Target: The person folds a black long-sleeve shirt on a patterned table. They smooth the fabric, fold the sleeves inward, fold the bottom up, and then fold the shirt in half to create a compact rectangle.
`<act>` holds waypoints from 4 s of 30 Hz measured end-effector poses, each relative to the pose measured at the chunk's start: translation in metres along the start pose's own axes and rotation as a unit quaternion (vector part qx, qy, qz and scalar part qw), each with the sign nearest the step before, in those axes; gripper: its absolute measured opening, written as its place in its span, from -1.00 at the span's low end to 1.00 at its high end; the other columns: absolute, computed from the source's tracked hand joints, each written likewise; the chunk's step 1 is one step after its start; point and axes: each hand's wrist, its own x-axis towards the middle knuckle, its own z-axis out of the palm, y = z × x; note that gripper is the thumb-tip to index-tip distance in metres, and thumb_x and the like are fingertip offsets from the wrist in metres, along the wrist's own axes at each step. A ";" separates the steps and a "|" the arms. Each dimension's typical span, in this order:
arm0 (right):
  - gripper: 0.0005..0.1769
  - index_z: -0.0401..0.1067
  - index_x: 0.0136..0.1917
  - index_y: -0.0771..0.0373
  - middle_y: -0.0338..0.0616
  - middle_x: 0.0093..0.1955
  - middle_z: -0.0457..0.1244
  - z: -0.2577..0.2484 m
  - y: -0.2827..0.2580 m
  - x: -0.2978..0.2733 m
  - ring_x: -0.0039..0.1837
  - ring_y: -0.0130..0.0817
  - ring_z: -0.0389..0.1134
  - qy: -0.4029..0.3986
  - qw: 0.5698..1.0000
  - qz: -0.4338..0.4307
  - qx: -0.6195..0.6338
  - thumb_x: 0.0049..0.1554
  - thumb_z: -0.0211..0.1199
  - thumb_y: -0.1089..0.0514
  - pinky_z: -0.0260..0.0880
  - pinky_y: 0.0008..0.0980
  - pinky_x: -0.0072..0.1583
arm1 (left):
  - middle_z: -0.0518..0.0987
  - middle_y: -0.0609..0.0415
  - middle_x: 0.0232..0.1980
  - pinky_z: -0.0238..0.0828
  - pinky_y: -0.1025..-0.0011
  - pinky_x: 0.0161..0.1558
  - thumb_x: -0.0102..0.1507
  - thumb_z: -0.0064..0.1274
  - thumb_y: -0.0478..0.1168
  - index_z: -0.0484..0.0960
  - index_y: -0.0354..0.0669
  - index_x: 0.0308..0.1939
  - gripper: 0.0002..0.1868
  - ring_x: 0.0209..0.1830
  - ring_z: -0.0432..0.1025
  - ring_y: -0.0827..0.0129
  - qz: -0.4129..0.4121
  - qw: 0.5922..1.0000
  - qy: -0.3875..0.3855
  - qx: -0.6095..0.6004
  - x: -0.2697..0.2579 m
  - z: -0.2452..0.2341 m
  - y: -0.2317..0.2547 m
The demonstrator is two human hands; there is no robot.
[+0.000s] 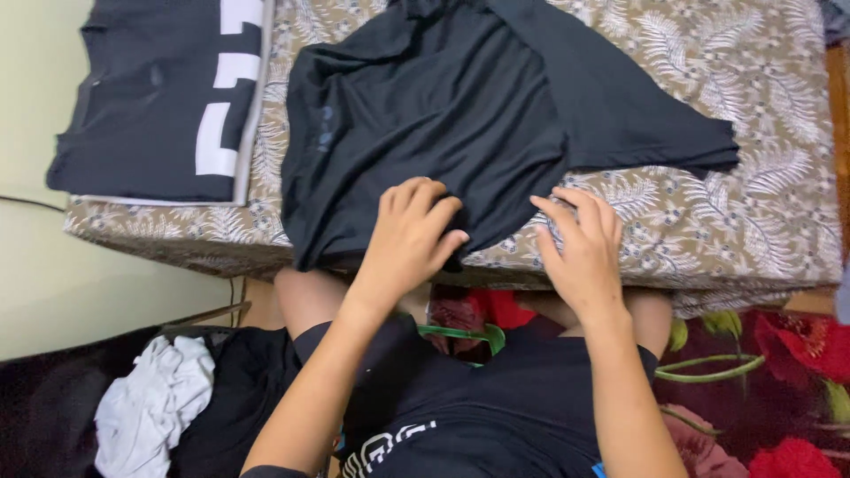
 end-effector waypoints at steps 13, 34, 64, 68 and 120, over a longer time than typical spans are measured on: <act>-0.78 0.45 0.10 -0.03 -0.24 0.22 0.14 -0.014 0.026 0.024 0.35 -0.09 0.15 0.004 0.998 0.050 0.049 0.19 0.28 0.22 0.16 -0.03 0.35 | 0.46 0.01 0.00 0.19 0.06 0.21 0.13 0.33 -0.18 0.58 -0.10 -0.09 -0.66 0.20 0.30 0.06 0.029 0.999 -0.037 -0.025 0.044 0.039 0.043; -0.62 0.16 0.26 0.16 0.07 0.18 0.35 -0.055 0.203 0.123 0.23 -0.08 0.46 0.187 0.954 0.166 0.163 0.23 0.07 0.44 0.43 -0.10 0.24 | 0.49 0.01 0.04 0.21 0.25 0.16 0.18 0.12 -0.41 0.46 -0.25 -0.11 -0.77 0.07 0.36 0.14 0.030 0.995 0.038 -0.084 0.077 0.041 0.064; -0.74 0.46 0.15 0.12 -0.22 -0.07 0.28 -0.090 0.158 -0.025 0.03 -0.22 0.26 0.128 0.990 0.057 0.029 0.51 -0.03 0.04 0.12 -0.17 0.28 | 0.61 0.16 -0.35 0.37 0.31 -0.13 0.21 0.35 -0.18 0.66 -0.04 -0.26 -0.85 -0.25 0.46 0.24 0.047 0.982 0.084 -0.164 0.063 0.057 0.043; -0.62 0.49 0.28 0.10 -0.15 0.08 0.29 -0.092 0.144 -0.063 0.20 -0.08 0.29 0.040 0.998 0.037 -0.014 0.18 0.35 0.22 0.24 -0.13 0.28 | 0.56 0.09 -0.34 0.34 0.25 -0.02 0.20 0.33 -0.09 0.64 -0.12 -0.17 -0.74 -0.17 0.45 0.18 0.080 0.989 0.004 -0.128 0.067 0.043 0.056; -0.93 0.53 0.03 -0.05 -0.42 0.29 0.27 -0.077 0.162 -0.100 0.41 -0.27 0.24 0.117 0.979 0.163 -0.043 0.25 0.33 0.06 0.06 -0.03 0.44 | 0.28 -0.05 0.56 -0.13 -0.05 0.50 0.32 -0.12 0.32 0.37 0.10 0.49 -0.27 0.60 0.08 0.07 0.157 0.972 -0.173 -0.001 0.088 0.082 0.094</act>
